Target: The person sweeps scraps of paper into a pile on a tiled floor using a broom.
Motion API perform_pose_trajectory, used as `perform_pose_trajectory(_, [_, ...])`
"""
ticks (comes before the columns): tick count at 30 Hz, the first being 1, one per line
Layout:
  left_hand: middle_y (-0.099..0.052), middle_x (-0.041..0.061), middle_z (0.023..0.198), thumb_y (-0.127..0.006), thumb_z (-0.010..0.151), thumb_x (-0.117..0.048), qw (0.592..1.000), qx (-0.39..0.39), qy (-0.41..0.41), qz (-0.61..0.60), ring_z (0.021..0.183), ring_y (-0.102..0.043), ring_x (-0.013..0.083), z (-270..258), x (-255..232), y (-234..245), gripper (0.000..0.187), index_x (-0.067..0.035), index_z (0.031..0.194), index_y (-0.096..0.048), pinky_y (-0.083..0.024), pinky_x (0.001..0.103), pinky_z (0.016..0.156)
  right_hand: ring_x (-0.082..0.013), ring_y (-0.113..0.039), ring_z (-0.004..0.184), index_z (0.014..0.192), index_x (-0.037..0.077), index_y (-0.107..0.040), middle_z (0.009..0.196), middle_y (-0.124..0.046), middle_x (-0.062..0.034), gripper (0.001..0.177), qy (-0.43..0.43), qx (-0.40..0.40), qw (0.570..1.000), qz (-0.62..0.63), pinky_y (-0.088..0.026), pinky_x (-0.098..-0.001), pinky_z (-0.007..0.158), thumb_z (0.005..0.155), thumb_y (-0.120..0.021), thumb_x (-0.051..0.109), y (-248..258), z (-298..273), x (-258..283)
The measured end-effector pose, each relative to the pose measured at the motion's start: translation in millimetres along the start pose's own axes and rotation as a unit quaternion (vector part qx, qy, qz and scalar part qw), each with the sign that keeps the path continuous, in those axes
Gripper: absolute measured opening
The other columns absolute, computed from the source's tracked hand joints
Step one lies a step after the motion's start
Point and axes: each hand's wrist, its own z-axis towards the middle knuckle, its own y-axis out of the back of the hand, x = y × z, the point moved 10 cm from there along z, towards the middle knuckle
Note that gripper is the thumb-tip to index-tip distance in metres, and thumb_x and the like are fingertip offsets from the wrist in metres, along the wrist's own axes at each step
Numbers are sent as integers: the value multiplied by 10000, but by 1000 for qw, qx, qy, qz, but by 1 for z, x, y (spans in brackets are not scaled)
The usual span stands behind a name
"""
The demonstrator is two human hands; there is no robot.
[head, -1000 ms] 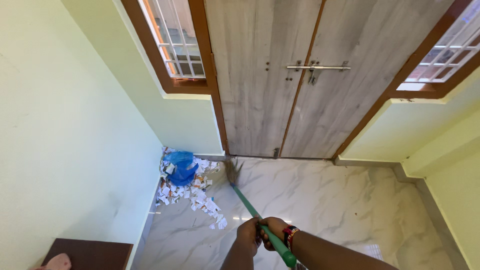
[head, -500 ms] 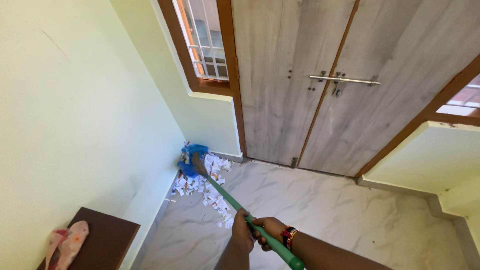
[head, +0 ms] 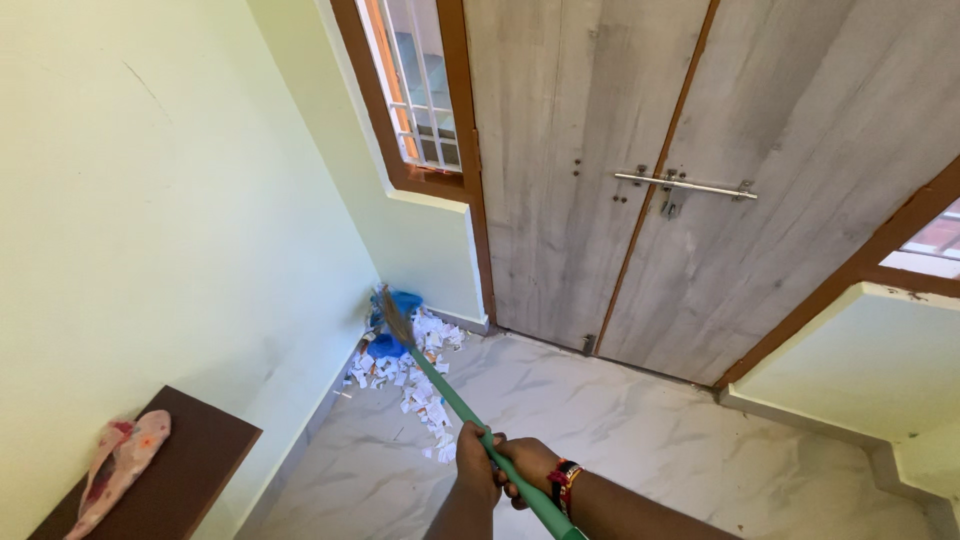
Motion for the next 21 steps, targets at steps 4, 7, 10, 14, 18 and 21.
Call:
perform_pose_trajectory(4, [-507,25,649,-481,844,-377,998,37,-26,-36,472,-402,187,-10,0,-17,241,-152,929,-470,-271,346,366,-108,-472,457,851,101,-558,650,-561,-9,412,25,-5,999,-23,-366,-282,423,1074,-468,434,8,-11,4])
perform_pose_trajectory(7, [-493,14,640,-468,841,-386,998,-21,-14,-51,485,-379,188,-13,1,-14,253,-151,930,-495,-267,348,373,-132,-480,461,855,100,-561,644,-560,-21,358,36,-25,998,-46,-367,-310,436,1052,-475,385,8,-18,14])
perform_pose_trajectory(10, [-502,22,626,-504,874,-422,999,-3,-33,-22,471,-334,208,-12,-12,-15,276,-154,921,-454,-255,354,366,-108,-476,464,857,104,-560,651,-561,-2,408,20,-4,998,-56,-359,-284,442,1067,-480,445,1,-18,20])
perform_pose_trajectory(14, [-549,29,707,-555,960,-540,996,-71,-46,-11,519,-443,179,4,-16,0,443,-111,1069,-548,-298,325,383,-94,-465,474,870,131,-561,656,-542,13,403,-11,30,998,-56,-352,-268,457,1073,-494,473,-6,-13,24])
perform_pose_trajectory(18, [-591,58,763,-537,972,-525,994,-77,-55,-50,541,-508,189,19,-6,16,487,-76,1157,-570,-350,321,388,-86,-449,474,869,152,-566,649,-534,27,392,-27,39,997,-69,-345,-269,457,1073,-493,479,-10,-6,17])
perform_pose_trajectory(21, [-592,55,770,-518,969,-527,994,-98,-43,-37,554,-494,198,16,-1,34,484,-83,1154,-568,-339,327,398,-87,-450,479,869,156,-564,647,-532,31,382,-42,51,995,-70,-352,-273,464,1074,-486,470,-17,-1,6])
